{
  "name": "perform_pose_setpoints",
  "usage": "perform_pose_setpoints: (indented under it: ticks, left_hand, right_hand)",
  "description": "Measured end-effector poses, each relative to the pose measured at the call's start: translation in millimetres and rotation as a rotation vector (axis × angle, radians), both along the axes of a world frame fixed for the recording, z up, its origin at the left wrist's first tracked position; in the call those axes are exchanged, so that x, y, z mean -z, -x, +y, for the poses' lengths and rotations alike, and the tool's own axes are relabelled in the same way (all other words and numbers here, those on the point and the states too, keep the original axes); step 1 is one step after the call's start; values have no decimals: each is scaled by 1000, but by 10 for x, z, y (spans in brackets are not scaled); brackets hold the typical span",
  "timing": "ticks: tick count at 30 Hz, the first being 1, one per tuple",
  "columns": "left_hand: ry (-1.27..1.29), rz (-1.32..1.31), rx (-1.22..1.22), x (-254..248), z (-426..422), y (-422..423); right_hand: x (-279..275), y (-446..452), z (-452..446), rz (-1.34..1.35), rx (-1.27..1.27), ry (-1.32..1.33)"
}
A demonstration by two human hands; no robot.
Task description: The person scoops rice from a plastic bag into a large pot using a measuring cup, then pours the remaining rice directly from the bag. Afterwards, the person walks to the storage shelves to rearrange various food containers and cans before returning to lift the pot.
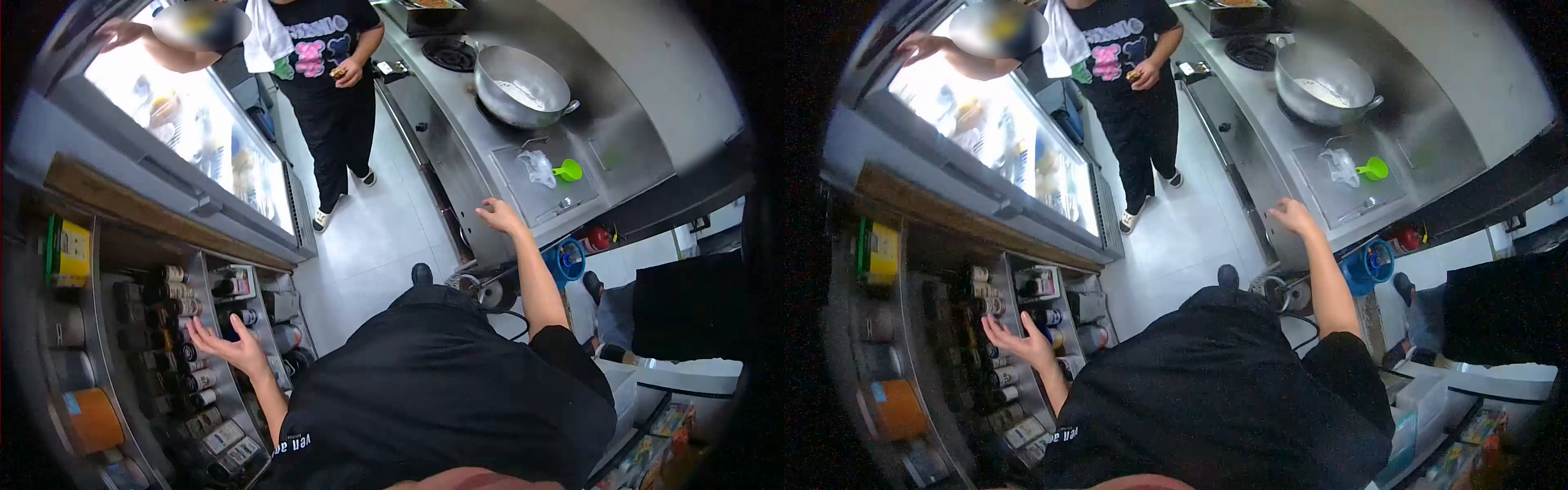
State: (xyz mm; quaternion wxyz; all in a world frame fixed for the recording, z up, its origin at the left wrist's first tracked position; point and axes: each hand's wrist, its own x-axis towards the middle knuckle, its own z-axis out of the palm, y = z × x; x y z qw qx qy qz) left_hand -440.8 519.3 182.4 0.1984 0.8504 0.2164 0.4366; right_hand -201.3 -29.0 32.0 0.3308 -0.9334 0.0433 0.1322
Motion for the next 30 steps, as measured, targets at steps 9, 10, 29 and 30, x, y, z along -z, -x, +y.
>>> perform_pose_setpoints:
  ticks: [9, 10, 29, 30]
  left_hand:
    - [-12, 48, -82, -99, -548, -934]
    - [5, 45, -16, -146, -676, -1128]
    - [67, 89, 508, -195, -1878, -3444]
    - [105, 98, 548, -204, -1895, -3558]
  right_hand:
    - [116, -1074, -1997, -156, 879, -611]
    - [334, -1222, -2358, -219, 1000, -594]
    - [1982, -1779, -4079, -182, 1342, -384]
    - [1777, -1689, -4022, -186, 1365, -370]
